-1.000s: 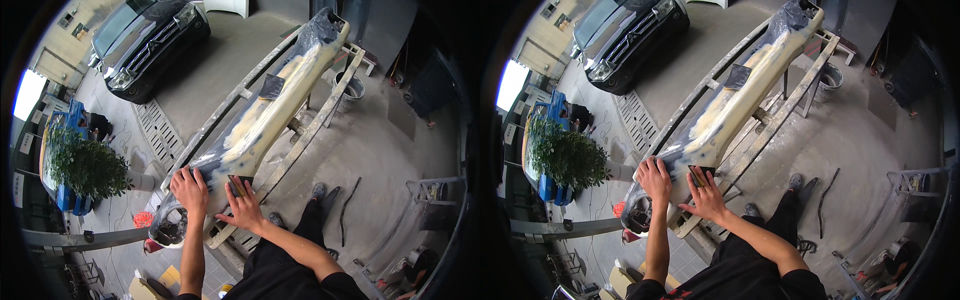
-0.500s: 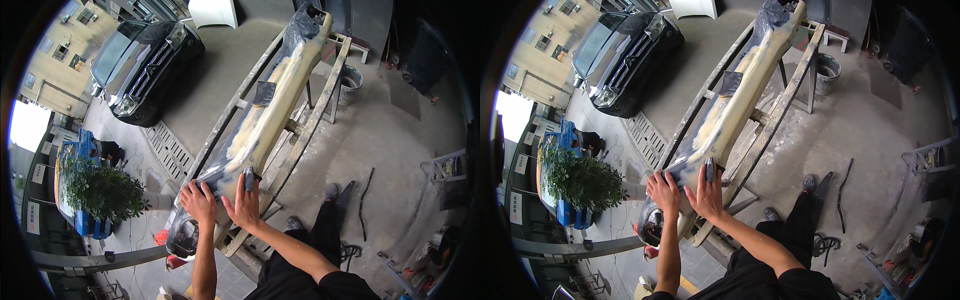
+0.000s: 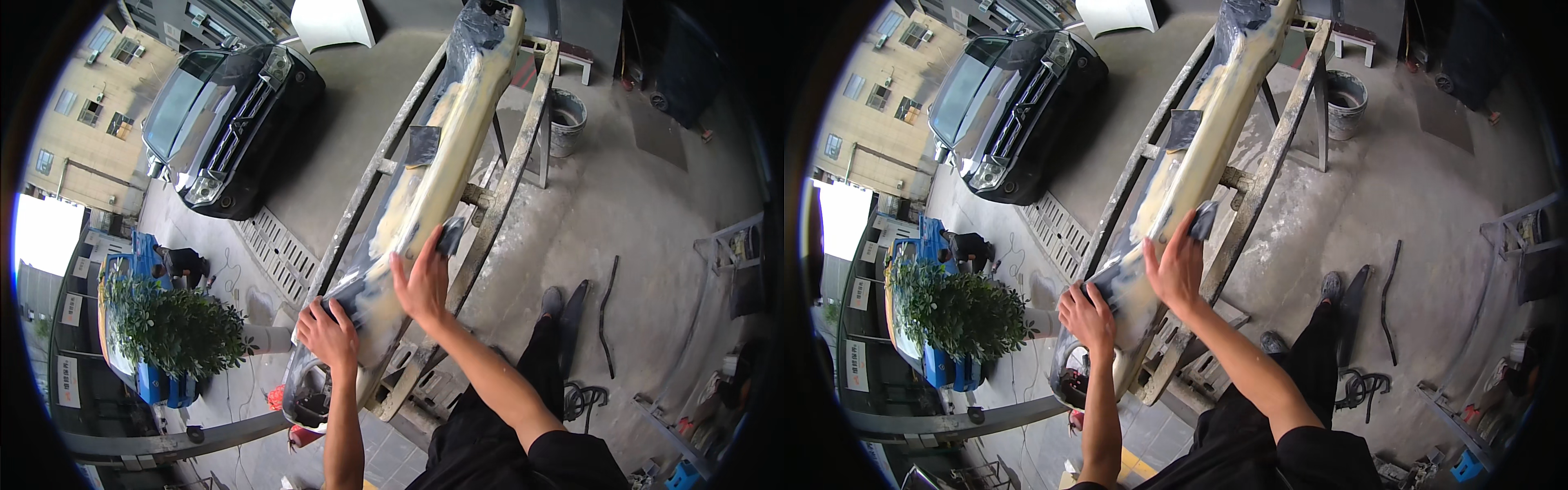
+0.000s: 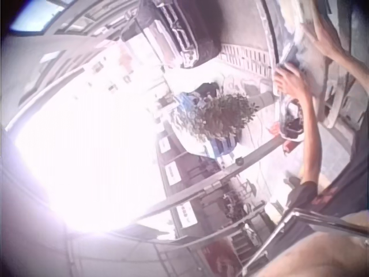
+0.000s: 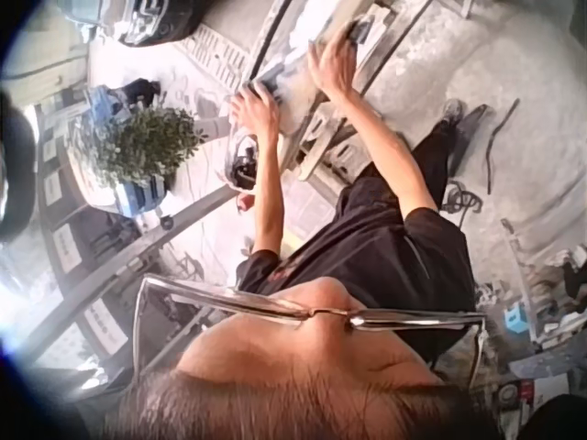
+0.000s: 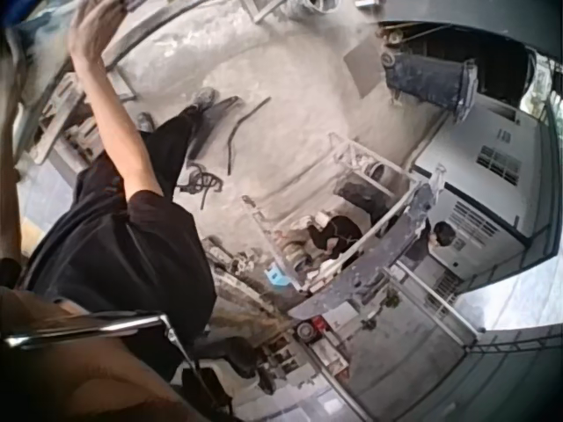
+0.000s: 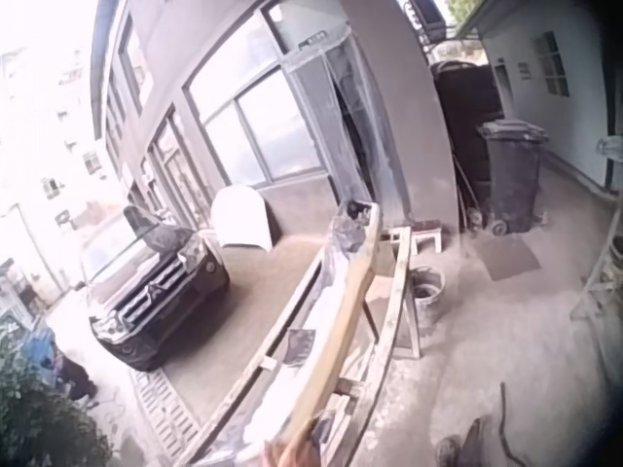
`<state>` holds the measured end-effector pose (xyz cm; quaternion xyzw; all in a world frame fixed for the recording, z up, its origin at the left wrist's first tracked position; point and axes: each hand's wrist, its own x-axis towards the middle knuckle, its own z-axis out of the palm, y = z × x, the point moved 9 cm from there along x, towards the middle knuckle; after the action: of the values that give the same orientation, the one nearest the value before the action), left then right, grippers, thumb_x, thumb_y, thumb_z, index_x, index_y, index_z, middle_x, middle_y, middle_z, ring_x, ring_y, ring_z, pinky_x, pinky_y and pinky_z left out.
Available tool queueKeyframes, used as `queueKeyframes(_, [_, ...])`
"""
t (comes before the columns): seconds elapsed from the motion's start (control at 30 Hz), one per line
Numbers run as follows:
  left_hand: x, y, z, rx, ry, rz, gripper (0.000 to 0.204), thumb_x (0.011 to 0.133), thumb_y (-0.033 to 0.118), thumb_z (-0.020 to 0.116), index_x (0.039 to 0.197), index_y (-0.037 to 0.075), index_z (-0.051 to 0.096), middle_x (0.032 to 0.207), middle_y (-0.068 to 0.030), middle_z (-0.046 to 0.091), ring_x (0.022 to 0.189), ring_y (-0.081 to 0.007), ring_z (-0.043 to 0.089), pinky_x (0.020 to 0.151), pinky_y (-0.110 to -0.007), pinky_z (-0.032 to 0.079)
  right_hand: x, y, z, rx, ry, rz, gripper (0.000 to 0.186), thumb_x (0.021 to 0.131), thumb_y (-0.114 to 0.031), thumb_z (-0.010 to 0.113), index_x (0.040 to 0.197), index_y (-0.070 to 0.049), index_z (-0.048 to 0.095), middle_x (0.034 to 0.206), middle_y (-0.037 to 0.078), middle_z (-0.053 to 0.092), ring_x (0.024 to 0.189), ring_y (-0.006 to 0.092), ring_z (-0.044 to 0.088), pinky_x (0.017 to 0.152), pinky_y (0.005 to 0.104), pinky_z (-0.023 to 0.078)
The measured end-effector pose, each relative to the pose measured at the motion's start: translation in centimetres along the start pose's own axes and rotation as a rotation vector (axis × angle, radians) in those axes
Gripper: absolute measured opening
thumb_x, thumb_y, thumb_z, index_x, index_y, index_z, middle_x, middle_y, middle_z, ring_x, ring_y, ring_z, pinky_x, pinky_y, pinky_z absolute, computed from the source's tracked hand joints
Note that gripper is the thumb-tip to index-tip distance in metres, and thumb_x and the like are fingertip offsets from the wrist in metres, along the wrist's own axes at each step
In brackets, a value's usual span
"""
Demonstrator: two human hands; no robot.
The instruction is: The person sands a large car bumper with a sanding block, moving along its length and around its curves. They repeatedly dip the sanding block into a bucket of water and continue sanding different sections of the bumper.
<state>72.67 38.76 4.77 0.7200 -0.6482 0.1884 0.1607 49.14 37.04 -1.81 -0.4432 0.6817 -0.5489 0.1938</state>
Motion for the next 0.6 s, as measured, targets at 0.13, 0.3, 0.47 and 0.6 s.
queueKeyframes(0.13, [0.2,0.5,0.3,-0.001,-0.011,0.003,0.037,0.106,0.036,0.052,0.121,0.006,0.067,0.119,-0.0174,0.064,0.118,-0.038,0.057,0.105,-0.047,0.04,-1.0,-0.2,0.3,0.014,0.011,0.013,0.103,0.102,-0.05,0.06,0.158,0.021,0.009,0.146,0.048,0.04,0.133,0.0528,0.05,0.114,0.0509,0.039])
queueKeyframes(0.3, [0.0,0.0,0.2,0.018,-0.007,0.015,0.038,0.105,0.037,0.052,0.121,0.006,0.067,0.119,-0.0167,0.065,0.113,-0.0374,0.059,0.101,-0.047,0.042,-7.2,-1.5,1.5,0.066,-0.033,-0.071,0.107,0.101,-0.056,0.058,0.158,0.021,0.009,0.155,0.049,0.028,0.147,0.0561,0.035,0.123,0.0534,0.029])
queueKeyframes(0.47, [0.2,0.2,0.5,0.029,0.001,0.026,0.038,0.106,0.038,0.052,0.122,0.007,0.067,0.118,-0.016,0.065,0.113,-0.0364,0.059,0.101,-0.047,0.043,-1.7,-0.1,1.1,0.196,-0.076,0.13,0.115,0.098,-0.063,0.06,0.159,0.019,0.007,0.155,0.048,0.029,0.146,0.0526,0.038,0.122,0.0495,0.031])
queueKeyframes(0.6, [0.1,0.1,0.5,0.014,-0.023,0.006,0.039,0.105,0.038,0.052,0.124,0.007,0.066,0.118,-0.0163,0.064,0.114,-0.0368,0.058,0.101,-0.048,0.042,-9.6,-2.6,1.3,-0.066,-0.108,-0.228,0.116,0.096,-0.061,0.063,0.159,0.02,0.009,0.158,0.048,0.023,0.148,0.0556,0.032,0.123,0.0574,0.026])
